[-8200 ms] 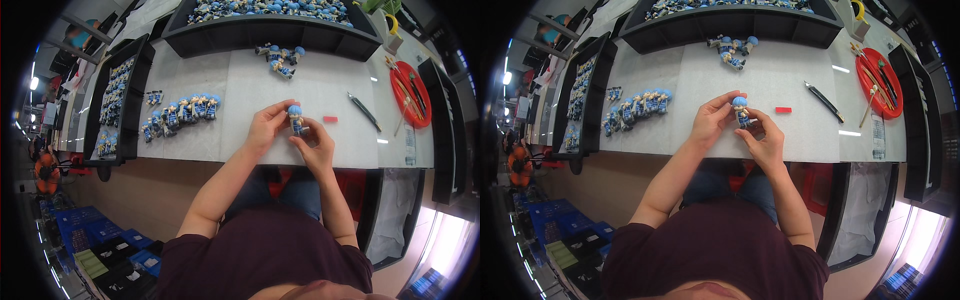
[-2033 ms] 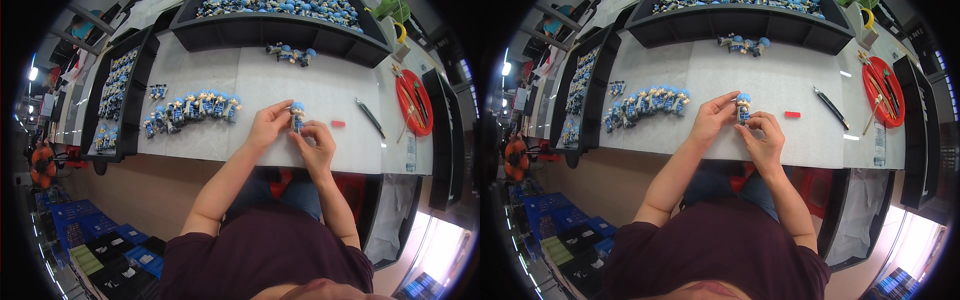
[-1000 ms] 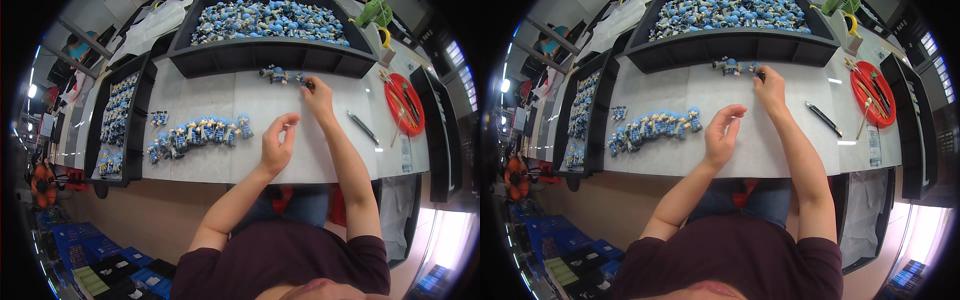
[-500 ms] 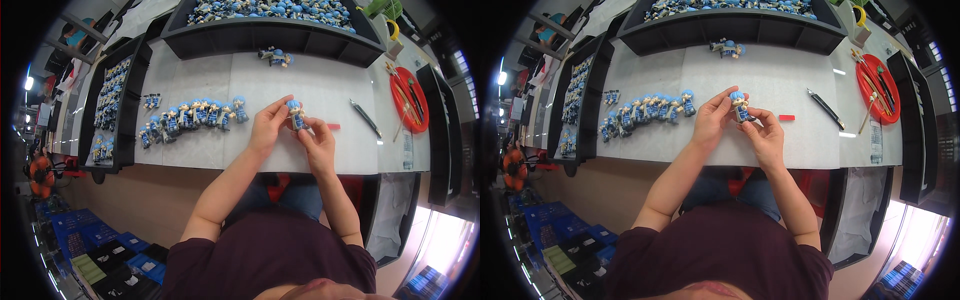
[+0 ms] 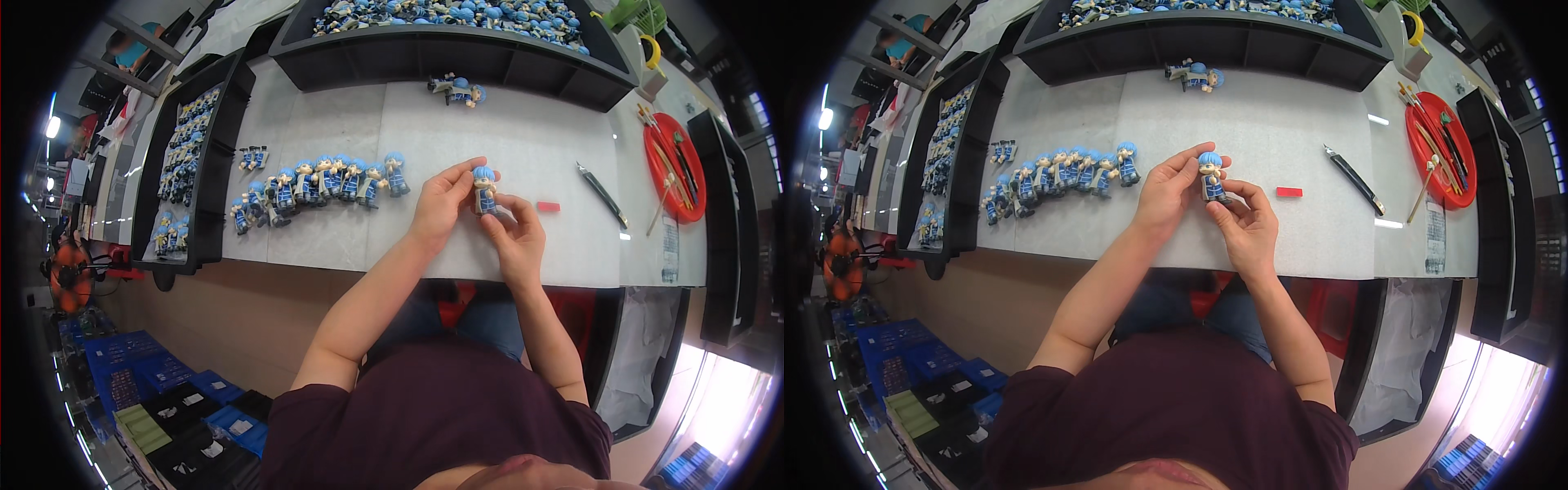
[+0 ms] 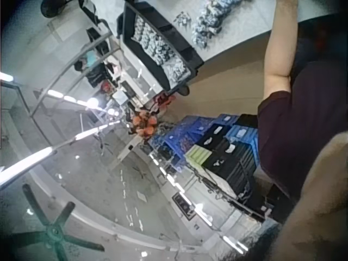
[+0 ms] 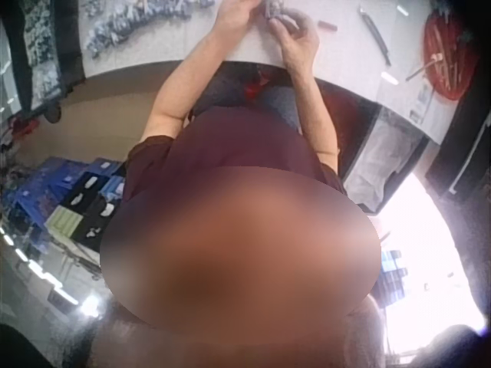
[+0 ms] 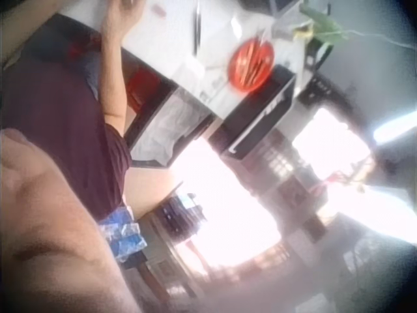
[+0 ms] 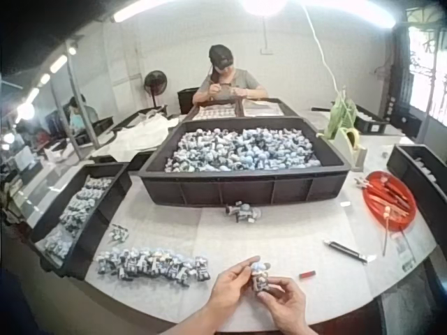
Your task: The person assembles small blue and white figurines by hand at a white table. They repeatedly pick up a figurine, attach a small red piece to its head, and place it back on the table or into a black tray. The process is repeated for multiple units throughout the clip.
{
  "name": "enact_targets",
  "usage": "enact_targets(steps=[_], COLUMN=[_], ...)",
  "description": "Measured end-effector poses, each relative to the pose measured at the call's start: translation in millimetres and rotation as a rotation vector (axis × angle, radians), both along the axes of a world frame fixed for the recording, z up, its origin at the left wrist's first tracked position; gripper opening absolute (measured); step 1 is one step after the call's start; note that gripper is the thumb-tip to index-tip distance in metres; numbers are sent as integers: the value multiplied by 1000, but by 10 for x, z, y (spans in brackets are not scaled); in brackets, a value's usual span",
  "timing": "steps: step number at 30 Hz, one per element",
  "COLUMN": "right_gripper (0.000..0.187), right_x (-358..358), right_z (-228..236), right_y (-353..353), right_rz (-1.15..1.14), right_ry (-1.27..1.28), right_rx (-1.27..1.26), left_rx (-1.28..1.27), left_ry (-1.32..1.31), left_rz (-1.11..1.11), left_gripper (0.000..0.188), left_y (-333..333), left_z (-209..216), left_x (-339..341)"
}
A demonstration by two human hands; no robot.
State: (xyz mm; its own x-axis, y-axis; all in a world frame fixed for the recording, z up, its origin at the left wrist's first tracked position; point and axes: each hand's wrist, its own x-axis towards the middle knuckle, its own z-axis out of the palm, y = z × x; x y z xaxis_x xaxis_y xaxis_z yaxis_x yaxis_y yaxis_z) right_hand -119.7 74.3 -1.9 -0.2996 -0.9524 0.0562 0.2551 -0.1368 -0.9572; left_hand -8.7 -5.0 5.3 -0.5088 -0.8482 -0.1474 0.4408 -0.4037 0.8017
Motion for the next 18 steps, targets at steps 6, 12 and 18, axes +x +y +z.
enact_targets(steps=[6, 12, 18], right_gripper=[30, 32, 35], right_x=[2, -2, 0], right_z=[13, -8, -4], right_y=[1, 12, 16], right_rz=[2, -12, -7], right_ry=[-14, -27, -35], right_rx=[6, -9, -26], left_rx=[4, 21, 12], left_ry=[-7, -26, -22], left_rz=[-2, 18, 12], left_gripper=[31, 32, 32], left_y=[-4, 5, 3], left_z=[-9, 1, -17], left_x=[-6, -17, -13])
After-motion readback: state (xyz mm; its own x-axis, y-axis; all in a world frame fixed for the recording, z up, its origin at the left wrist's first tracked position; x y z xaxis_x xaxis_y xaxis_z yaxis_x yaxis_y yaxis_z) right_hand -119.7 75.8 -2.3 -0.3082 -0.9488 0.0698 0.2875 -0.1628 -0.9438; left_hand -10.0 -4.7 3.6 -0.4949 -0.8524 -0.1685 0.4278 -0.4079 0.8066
